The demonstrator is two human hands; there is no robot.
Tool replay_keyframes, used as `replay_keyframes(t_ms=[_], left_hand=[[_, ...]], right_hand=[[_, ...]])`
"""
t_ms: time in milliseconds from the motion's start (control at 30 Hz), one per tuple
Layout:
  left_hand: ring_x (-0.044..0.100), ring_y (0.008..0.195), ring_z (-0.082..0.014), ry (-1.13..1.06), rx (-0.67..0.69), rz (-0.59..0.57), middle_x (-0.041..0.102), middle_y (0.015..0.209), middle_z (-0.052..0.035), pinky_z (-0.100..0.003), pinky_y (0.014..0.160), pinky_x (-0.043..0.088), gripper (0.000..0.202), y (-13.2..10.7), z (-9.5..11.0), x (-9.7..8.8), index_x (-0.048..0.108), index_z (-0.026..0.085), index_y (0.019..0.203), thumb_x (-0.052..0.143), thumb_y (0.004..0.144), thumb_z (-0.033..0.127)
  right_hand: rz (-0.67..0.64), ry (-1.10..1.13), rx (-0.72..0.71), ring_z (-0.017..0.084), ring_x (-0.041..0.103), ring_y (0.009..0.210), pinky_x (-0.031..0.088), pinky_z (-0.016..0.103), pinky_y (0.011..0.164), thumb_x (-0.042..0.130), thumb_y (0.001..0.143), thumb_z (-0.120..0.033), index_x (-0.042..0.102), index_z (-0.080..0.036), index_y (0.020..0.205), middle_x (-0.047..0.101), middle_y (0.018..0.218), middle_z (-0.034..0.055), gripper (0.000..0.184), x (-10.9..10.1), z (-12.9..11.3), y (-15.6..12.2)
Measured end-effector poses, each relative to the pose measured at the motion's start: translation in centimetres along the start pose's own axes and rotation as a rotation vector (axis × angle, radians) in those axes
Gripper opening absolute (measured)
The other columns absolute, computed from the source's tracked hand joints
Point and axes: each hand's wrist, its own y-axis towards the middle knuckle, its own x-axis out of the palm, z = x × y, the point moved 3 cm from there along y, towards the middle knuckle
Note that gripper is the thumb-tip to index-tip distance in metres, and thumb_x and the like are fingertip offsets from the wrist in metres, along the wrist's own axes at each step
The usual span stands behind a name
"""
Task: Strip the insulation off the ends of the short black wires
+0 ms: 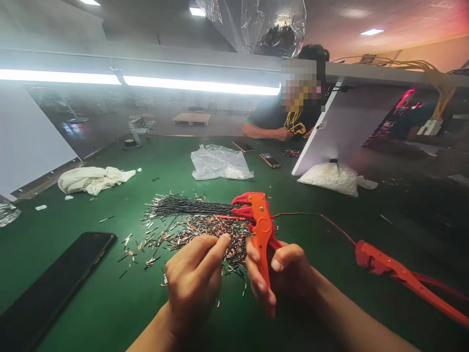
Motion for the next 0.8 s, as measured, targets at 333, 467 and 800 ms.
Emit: replay_keyframes(t_ms=[333,467,800], left_hand=[[0.056,0.055,-0.0070,-0.182,-0.114,-0.054,0.062,0.068,0.0017,-0.016,0.051,0.044,0.018,0.4,0.4,0.7,0.060,0.019,0.096,0.051,0.090,0.004],[0.062,0.058,-0.0108,-0.289,-0.011,-0.281,0.065,0.074,-0.0017,-0.020,0.054,0.051,0.021,0.0,2.2,1.2,0.051,0.017,0.114,0.054,0.094,0.023],[0.063,0.041,-0.0143,-0.009,-0.177,-0.491,0.068,0.064,0.0050,-0.021,0.039,0.044,0.044,-1.6,1.4,3.0,0.037,0.020,0.128,0.043,0.086,0.014]], right_hand=[[0.067,0.073,-0.061,0.017,0.060,0.056,0.053,0.039,0.065,0.051,0.063,-0.020,0.055,-0.014,0.091,0.061,0.068,0.0024,0.029,1.8,1.1,0.7],[0.233,0.043,-0.152,0.016,0.057,0.066,0.047,0.031,0.067,0.051,0.061,-0.014,0.057,-0.016,0.093,0.060,0.075,0.0018,0.032,1.6,0.0,0.9],[0.463,-0.083,-0.104,0.008,0.043,0.051,0.027,0.020,0.047,0.051,0.048,-0.006,0.063,-0.014,0.079,0.060,0.066,-0.0006,0.034,0.5,0.3,0.8]])
